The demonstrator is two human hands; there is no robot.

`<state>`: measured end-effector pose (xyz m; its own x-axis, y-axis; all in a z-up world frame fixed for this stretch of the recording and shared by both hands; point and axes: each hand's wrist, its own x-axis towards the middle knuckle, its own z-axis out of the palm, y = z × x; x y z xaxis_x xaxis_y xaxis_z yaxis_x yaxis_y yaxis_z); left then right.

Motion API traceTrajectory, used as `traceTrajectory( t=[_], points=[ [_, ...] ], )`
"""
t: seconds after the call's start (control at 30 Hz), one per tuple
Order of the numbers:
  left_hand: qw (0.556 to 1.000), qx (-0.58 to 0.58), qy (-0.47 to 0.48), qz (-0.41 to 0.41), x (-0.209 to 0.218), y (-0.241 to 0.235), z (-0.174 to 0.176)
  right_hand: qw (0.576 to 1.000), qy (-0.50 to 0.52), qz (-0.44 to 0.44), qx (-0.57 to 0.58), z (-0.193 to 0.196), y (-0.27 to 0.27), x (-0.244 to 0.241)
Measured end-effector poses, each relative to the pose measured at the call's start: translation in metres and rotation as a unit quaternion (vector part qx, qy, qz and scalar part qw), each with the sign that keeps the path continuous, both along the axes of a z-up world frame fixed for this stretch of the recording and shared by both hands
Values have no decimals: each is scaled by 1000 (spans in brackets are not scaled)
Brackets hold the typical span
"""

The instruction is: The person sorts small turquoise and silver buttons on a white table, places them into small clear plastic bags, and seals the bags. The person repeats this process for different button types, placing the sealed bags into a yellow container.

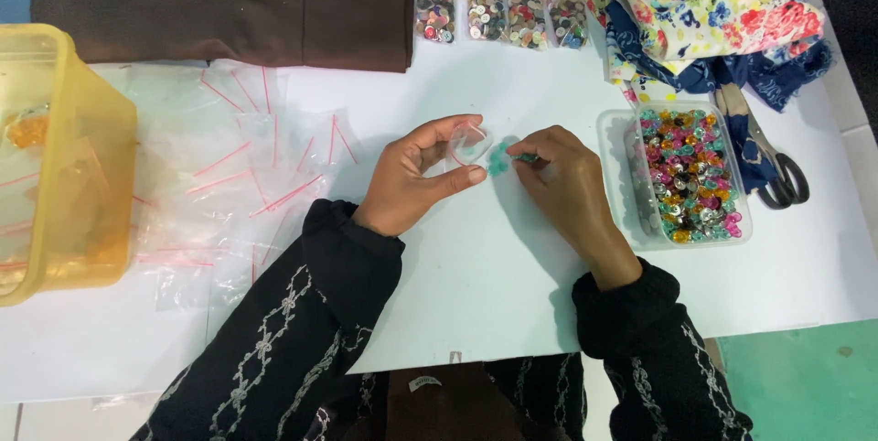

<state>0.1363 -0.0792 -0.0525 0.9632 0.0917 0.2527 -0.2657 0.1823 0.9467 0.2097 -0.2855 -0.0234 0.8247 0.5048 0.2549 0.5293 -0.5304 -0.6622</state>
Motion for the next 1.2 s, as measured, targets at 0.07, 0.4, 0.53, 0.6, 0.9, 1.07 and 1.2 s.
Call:
traceTrajectory(
  t=[0.07,0.4,0.53,0.6,0.9,1.07,1.2],
  points=[
    [1000,-1,-2,2,0,-1,0,999,28,-3,19,3,-1,2],
    [999,31,-11,4,-6,-6,9,964,134,52,224,52,13,-7],
    [999,40,-18,13,-4,-9,7,960,124,91,235,68,22,-14],
    [998,51,-24,16,-2,-9,5,960,103,116,235,69,27,-16],
    [998,55,-24,20,-4,-8,5,969,83,117,203,73,31,-17],
    [998,61,-23,18,-4,-8,8,970,73,119,198,72,32,-18],
    [998,60,-27,20,-5,-8,10,974,52,125,181,77,32,-24]
  ],
)
